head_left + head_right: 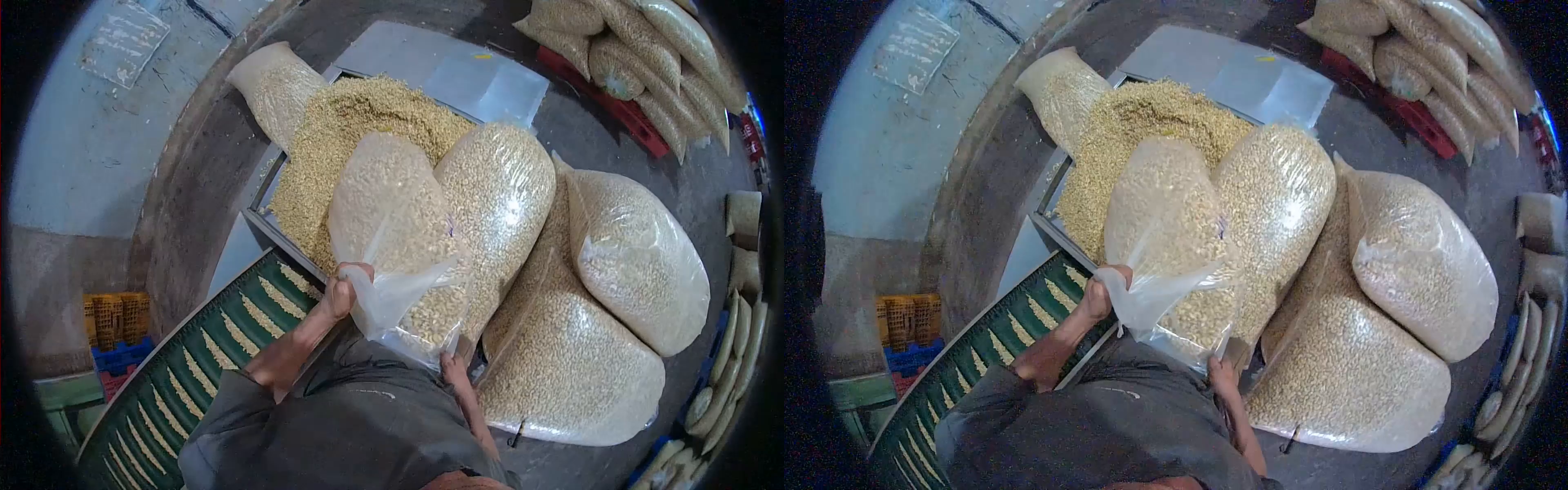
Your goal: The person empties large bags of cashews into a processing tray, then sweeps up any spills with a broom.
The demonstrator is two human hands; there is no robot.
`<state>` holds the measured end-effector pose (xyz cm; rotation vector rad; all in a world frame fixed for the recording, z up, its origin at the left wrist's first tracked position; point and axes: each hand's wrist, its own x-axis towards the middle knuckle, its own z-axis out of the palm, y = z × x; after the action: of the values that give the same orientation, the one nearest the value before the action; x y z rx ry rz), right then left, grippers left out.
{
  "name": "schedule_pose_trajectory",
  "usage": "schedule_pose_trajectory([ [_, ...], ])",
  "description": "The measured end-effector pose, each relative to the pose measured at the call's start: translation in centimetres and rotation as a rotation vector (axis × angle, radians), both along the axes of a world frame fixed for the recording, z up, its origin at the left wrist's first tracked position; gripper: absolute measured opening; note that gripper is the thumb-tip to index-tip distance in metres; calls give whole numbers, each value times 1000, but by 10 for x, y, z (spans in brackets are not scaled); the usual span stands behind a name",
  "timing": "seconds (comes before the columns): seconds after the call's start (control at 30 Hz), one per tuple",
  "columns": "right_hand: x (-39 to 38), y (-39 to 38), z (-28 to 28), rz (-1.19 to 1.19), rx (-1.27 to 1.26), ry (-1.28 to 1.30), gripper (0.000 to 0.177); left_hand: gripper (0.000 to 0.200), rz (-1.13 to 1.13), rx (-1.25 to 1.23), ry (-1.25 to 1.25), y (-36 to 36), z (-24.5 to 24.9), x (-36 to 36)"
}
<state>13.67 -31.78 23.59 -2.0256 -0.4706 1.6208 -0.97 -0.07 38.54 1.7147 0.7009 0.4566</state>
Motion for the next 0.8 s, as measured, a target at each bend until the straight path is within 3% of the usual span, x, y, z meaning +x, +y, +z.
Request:
schedule_pose_trajectory([
  [0.03,2,-7,-22,33,-81,35,49,60,-42,-85,-50,0,3,1],
  [0.07,1,-13,-35,33,-87,30,49,63,74,-62,-101,-7,10,13],
  [0.13,4,-15,-52,126,88,-138,63,63,14,-35,-121,4,-2,13],
  [0.17,10,2,-34,125,82,-149,63,63,-47,-5,-135,13,-9,14],
  [0.23,24,50,45,-186,-160,85,78,57,-27,-18,-169,20,-1,25],
  [0.27,20,35,2,-209,-149,161,84,52,-12,-13,-177,24,-1,26],
  [0.33,21,57,21,-197,-157,133,85,47,20,3,-204,37,-13,26],
  [0.37,23,69,29,-196,-163,118,87,43,64,-111,-162,40,-25,25],
  [0.4,33,74,21,38,-321,120,83,39,110,-228,-123,44,-37,23],
  [0.5,40,114,52,204,-291,142,74,37,152,-318,-270,68,-19,25],
  [0.57,43,135,59,225,-242,89,67,32,126,-268,-370,88,-64,15],
  [0.63,43,173,113,508,-125,125,64,27,430,-156,-393,102,-96,11],
  [0.67,39,178,126,527,-22,24,62,27,434,-140,-409,110,-89,10],
  [0.73,30,195,155,469,143,26,61,54,562,-336,-351,138,-64,15],
  [0.77,23,198,162,416,293,43,59,49,617,-236,-315,153,-79,14],
  [0.8,18,195,145,393,221,4,56,45,683,-142,-273,166,-94,9],
])
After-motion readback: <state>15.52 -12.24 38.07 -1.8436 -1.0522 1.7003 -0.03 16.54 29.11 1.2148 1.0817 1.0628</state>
